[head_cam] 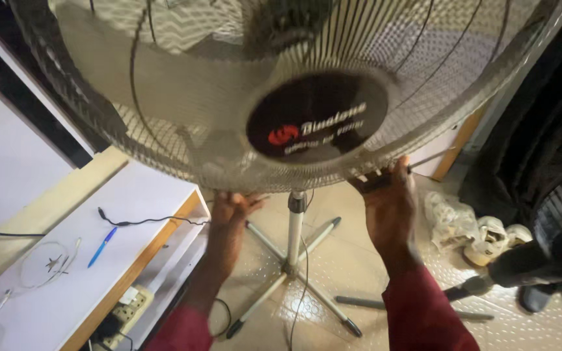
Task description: The person removes the front grille of a black Charweek standing fan by hand, then uses a screwdriver to loosen screws on the fan head and neck. The person repeats similar actions on a second Binstone fan, unscrewing the neck joint. The video shows partial disassembly of two fans without reassembly.
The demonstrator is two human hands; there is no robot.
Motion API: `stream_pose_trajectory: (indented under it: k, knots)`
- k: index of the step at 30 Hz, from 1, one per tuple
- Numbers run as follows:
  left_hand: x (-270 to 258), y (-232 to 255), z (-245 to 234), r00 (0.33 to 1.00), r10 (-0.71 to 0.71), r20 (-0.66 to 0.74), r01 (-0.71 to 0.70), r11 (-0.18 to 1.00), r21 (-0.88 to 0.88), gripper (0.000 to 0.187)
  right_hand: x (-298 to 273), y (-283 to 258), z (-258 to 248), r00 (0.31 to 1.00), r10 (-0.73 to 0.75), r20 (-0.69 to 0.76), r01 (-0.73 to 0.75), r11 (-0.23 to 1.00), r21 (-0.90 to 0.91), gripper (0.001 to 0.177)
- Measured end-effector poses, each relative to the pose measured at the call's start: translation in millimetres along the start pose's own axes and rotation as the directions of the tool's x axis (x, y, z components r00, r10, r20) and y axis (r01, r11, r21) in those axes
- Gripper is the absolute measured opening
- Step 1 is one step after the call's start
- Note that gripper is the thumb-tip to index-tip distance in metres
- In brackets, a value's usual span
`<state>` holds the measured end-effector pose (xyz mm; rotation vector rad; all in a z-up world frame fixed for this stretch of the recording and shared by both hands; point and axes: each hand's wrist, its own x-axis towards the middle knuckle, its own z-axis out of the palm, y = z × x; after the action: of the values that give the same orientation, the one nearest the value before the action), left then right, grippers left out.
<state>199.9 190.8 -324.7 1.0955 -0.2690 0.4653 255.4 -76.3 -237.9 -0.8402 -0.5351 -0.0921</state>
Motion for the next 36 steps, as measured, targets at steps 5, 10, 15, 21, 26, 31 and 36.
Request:
stream_pose_trajectory:
  k: [5, 10, 15, 21, 26, 31, 36]
  knots:
    - [-2.1, -33.8, 10.1, 0.996, 0.012, 0.088, 0.015, 0.956, -0.292, 0.057, -6.5, 5.5, 2.6, 1.0, -0.001, -0.014, 0.001, 0.999, 0.039, 0.05]
    - [-6.3, -26.8, 21.7, 0.998, -0.006, 0.068, 0.031, 0.927, -0.374, 0.07, -14.8, 8.8, -0.7, 0.996, 0.044, -0.082, -0.028, 0.981, 0.192, 0.036]
    - [-13.3, -6.4, 32.5, 0.995, -0.026, 0.095, 0.055, 0.945, -0.321, 0.082, -13.8, 2.4, 4.3, 0.993, 0.074, -0.096, -0.058, 0.986, 0.158, 0.036]
    - [-33.1, 2.0, 60.9, 0.995, 0.019, -0.093, -0.042, 0.967, -0.252, 0.075, -32.5, 12.2, 12.0, 0.959, 0.192, -0.209, -0.164, 0.976, 0.143, 0.028]
    - [-42.4, -10.2, 66.7, 0.982, 0.084, -0.171, -0.121, 0.967, -0.223, 0.063, -61.4, 40.9, 6.7, 0.949, 0.299, -0.095, -0.298, 0.954, 0.024, 0.027]
    - [-36.1, -37.8, 58.5, 0.989, 0.086, -0.121, -0.123, 0.934, -0.337, 0.054, -83.9, 66.1, -3.0, 0.887, 0.405, -0.22, -0.445, 0.878, -0.178, 0.017]
    - [-18.0, -62.7, 50.0, 0.995, 0.093, -0.026, -0.097, 0.933, -0.347, 0.042, -92.4, 73.2, -14.6, 0.851, 0.456, -0.259, -0.524, 0.757, -0.39, 0.04]
